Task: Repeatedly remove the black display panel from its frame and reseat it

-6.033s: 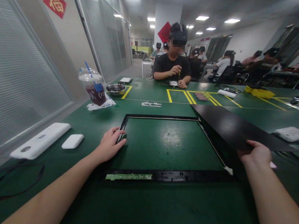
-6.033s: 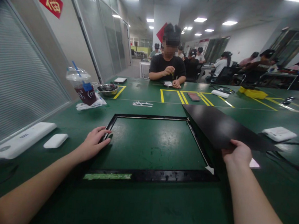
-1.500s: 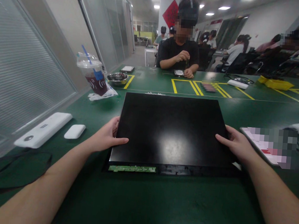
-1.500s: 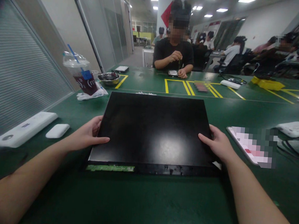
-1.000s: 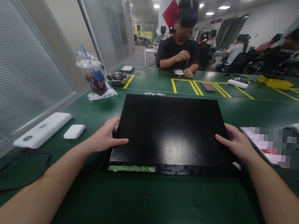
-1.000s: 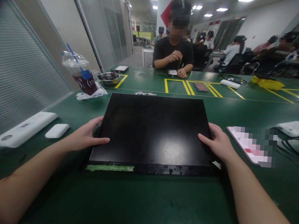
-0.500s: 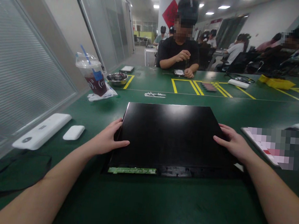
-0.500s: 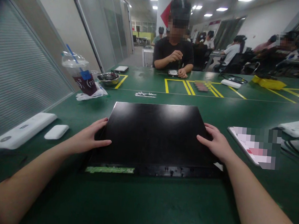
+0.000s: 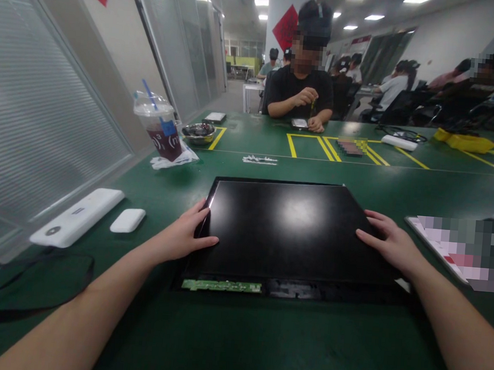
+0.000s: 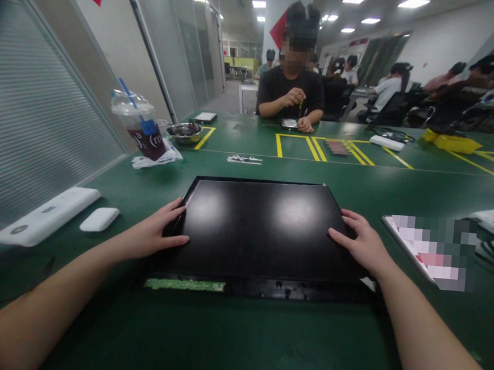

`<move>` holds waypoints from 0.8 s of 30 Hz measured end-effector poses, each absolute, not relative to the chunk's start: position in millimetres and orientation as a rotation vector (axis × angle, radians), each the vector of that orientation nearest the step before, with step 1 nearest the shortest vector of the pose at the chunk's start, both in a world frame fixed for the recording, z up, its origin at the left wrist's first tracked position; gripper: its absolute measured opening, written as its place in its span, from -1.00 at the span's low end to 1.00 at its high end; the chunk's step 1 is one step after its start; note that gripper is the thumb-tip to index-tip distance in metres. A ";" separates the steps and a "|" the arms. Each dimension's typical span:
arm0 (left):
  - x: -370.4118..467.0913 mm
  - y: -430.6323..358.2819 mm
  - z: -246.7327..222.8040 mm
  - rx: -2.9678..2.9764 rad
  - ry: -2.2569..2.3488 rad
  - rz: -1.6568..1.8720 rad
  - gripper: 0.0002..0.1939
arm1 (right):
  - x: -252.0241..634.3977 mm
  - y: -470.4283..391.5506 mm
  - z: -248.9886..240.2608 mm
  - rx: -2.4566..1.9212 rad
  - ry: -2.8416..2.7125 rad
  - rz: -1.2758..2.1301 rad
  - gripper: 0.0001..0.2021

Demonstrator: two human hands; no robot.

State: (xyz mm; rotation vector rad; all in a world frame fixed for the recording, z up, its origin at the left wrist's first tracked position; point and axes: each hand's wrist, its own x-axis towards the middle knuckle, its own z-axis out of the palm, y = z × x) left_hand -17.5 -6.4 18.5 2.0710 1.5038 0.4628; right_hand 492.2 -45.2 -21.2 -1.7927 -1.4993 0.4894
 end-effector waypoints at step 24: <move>-15.3 -7.0 19.7 2.138 1.590 0.286 -0.11 | 495.4 -44.1 -26.5 -1.953 -1.599 0.302 -0.51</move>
